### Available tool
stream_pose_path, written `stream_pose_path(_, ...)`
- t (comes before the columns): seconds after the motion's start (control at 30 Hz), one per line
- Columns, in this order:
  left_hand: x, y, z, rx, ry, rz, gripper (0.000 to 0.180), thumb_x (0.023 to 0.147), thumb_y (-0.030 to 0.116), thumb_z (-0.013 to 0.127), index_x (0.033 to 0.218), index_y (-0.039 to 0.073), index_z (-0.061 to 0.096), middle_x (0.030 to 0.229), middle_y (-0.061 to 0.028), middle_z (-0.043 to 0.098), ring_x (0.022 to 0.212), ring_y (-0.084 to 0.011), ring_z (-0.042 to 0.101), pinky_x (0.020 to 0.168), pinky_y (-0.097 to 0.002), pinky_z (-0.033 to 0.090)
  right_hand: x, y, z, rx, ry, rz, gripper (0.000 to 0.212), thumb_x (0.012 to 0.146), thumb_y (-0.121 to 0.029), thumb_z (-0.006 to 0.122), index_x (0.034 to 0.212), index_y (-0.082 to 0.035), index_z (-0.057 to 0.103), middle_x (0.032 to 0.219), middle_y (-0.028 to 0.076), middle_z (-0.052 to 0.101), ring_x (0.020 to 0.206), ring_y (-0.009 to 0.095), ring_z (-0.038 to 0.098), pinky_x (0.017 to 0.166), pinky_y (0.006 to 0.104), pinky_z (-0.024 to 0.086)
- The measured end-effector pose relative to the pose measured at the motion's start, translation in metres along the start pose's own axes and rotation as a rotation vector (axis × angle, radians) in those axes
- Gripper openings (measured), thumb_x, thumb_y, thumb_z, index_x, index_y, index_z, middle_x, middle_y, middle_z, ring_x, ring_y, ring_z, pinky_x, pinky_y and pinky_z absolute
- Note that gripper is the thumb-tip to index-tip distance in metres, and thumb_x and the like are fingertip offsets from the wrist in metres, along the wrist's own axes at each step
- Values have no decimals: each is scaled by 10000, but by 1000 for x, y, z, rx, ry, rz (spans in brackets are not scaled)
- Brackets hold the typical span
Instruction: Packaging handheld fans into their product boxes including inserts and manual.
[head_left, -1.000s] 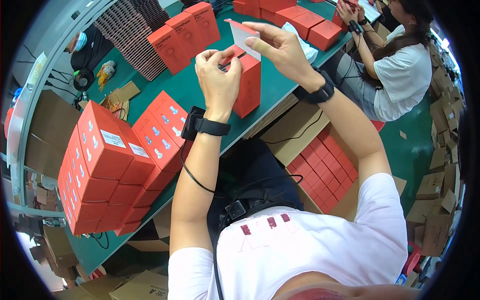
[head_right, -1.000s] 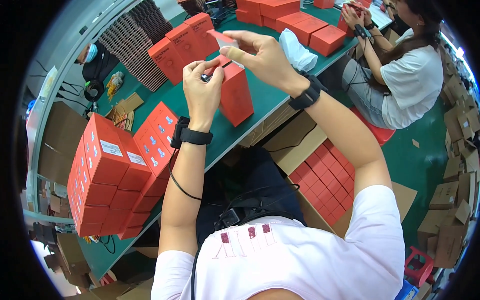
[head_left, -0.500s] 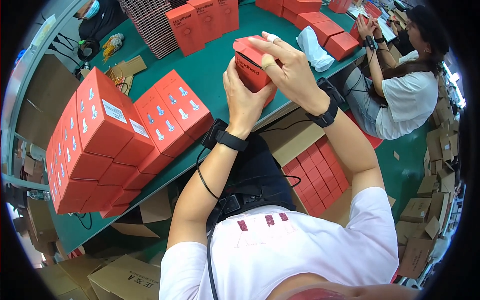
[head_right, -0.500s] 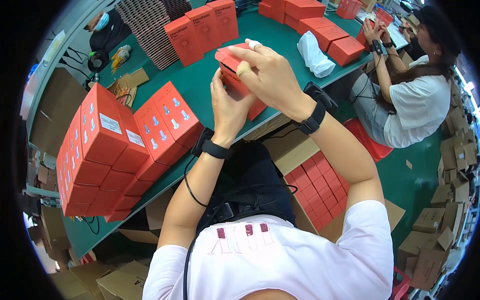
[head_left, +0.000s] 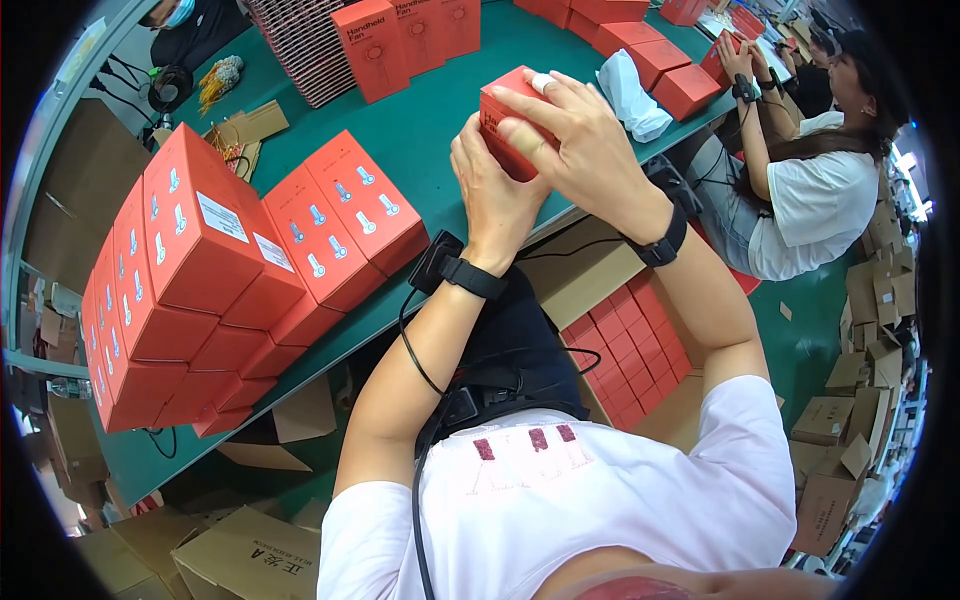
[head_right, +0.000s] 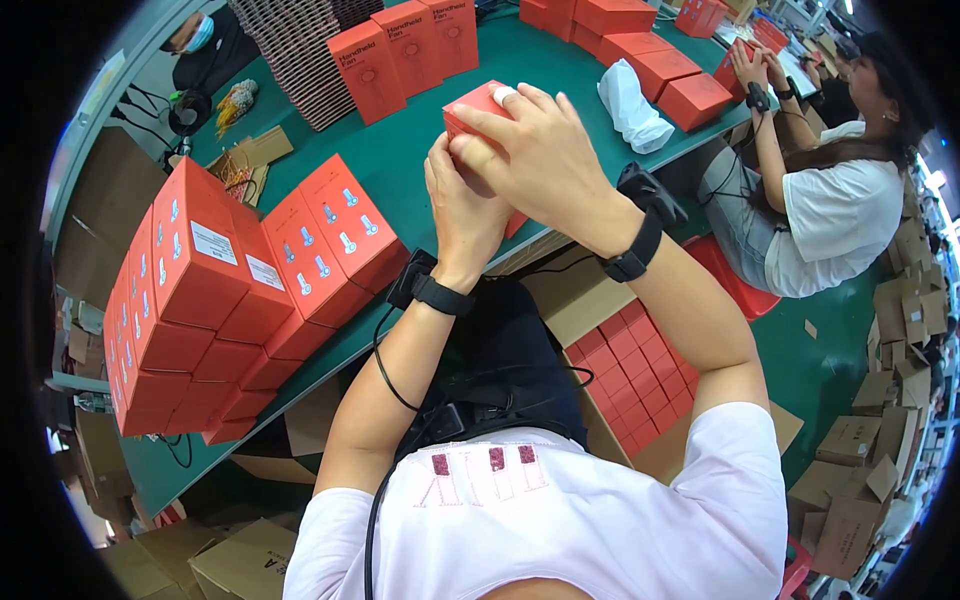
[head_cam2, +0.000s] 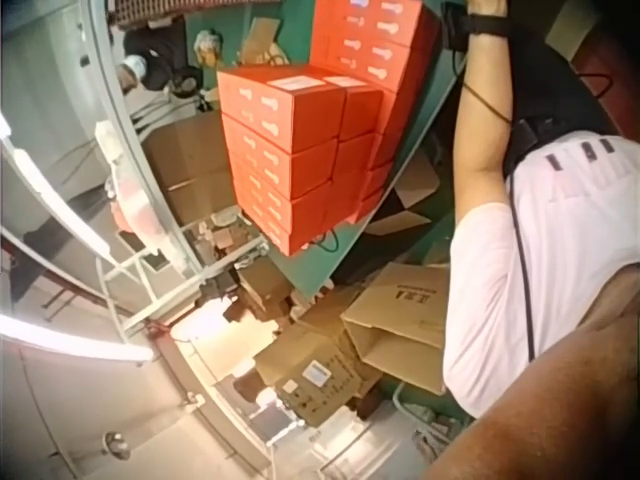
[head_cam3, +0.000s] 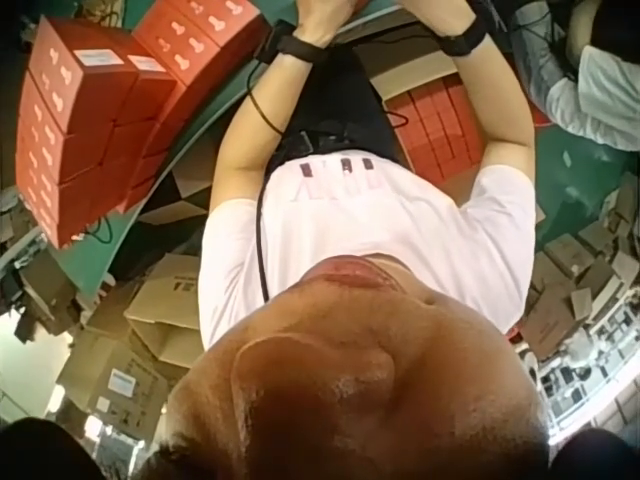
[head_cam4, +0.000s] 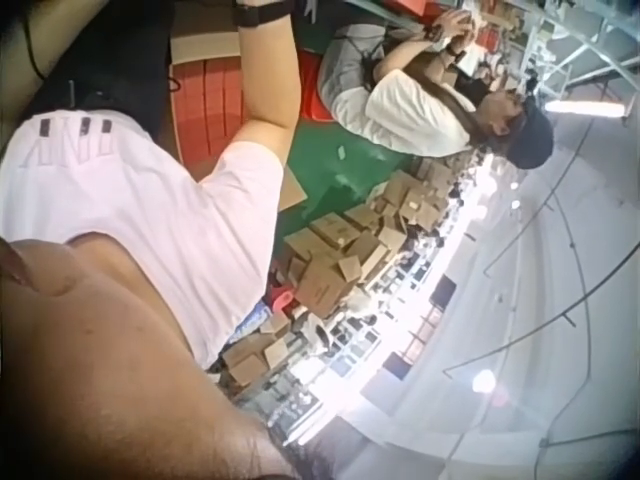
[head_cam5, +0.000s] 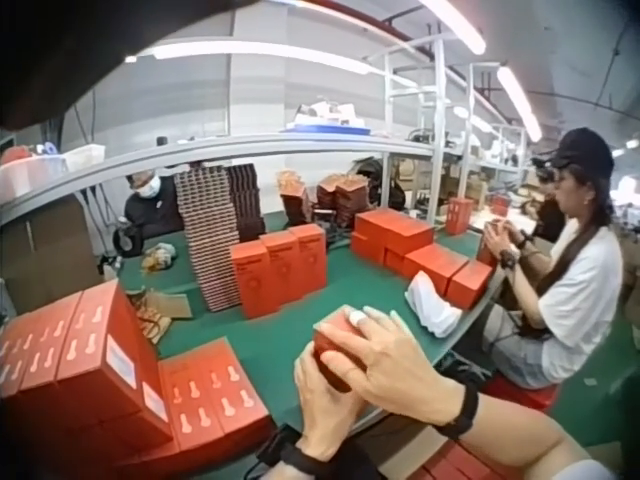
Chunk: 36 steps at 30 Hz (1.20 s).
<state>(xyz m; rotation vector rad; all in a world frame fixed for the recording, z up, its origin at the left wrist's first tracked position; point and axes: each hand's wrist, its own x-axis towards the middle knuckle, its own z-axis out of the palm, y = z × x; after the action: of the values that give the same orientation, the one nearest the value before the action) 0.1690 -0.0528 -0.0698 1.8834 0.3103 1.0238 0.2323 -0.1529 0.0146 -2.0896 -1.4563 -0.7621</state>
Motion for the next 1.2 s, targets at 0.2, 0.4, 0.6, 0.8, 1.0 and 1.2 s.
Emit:
stream_pose_path(0.2, -3, -5, 2, -54, -27, 16, 923, 739, 191, 854, 1455, -22, 311, 1316, -234, 483, 1219, -397, 474, 1054, -491, 398, -6, 1, -5, -145, -73, -55, 743, 843, -440, 752, 1472, -129, 506, 1374, 270, 557, 1269, 447, 531, 1079, 552, 406)
stream_pose_path(0.4, -20, -2, -10, -51, -20, 55, 1069, 707, 216, 900, 1509, -39, 240, 1391, -263, 446, 1287, -417, 453, 1099, -482, 384, 17, -5, -40, 60, -388, 349, 1034, 721, -540, 824, 1489, 29, 428, 1375, 313, 559, 1269, 417, 569, 1090, 429, 430)
stream_pose_path(0.6, -71, 5, -49, 51, -189, 216, 1042, 735, 304, 885, 1531, -45, 309, 1533, -289, 354, 1433, -450, 342, 1187, -500, 298, 81, 24, -73, 175, -148, 175, 805, 853, -349, 786, 1470, 50, 458, 1258, 165, 662, 1088, 224, 660, 956, 333, 508)
stream_pose_path(0.8, -97, -25, -104, -15, -450, 114, 386, 816, 197, 810, 1148, 38, 695, 1159, -129, 691, 1221, -349, 589, 1124, -500, 401, 177, -25, -3, 878, -160, 400, 817, 863, -207, 748, 1519, 75, 350, 1105, 109, 659, 983, 150, 629, 825, 279, 507)
stream_pose_path(1.0, -105, -35, -114, 64, -470, 72, 437, 809, 219, 810, 1183, 34, 680, 1177, -139, 655, 1263, -368, 534, 1183, -557, 339, 200, -63, 96, 725, -101, 202, 924, 844, -356, 740, 1541, 75, 312, 1345, 229, 568, 1235, 282, 552, 1006, 405, 454)
stream_pose_path(1.2, -90, -2, -131, -229, -363, 127, 556, 766, 168, 857, 1246, -5, 638, 1170, -164, 677, 1150, -376, 623, 1089, -510, 452, 151, -72, 43, 493, -54, 81, 791, 809, -293, 767, 1480, -27, 444, 1254, 228, 592, 1174, 351, 582, 1005, 413, 461)
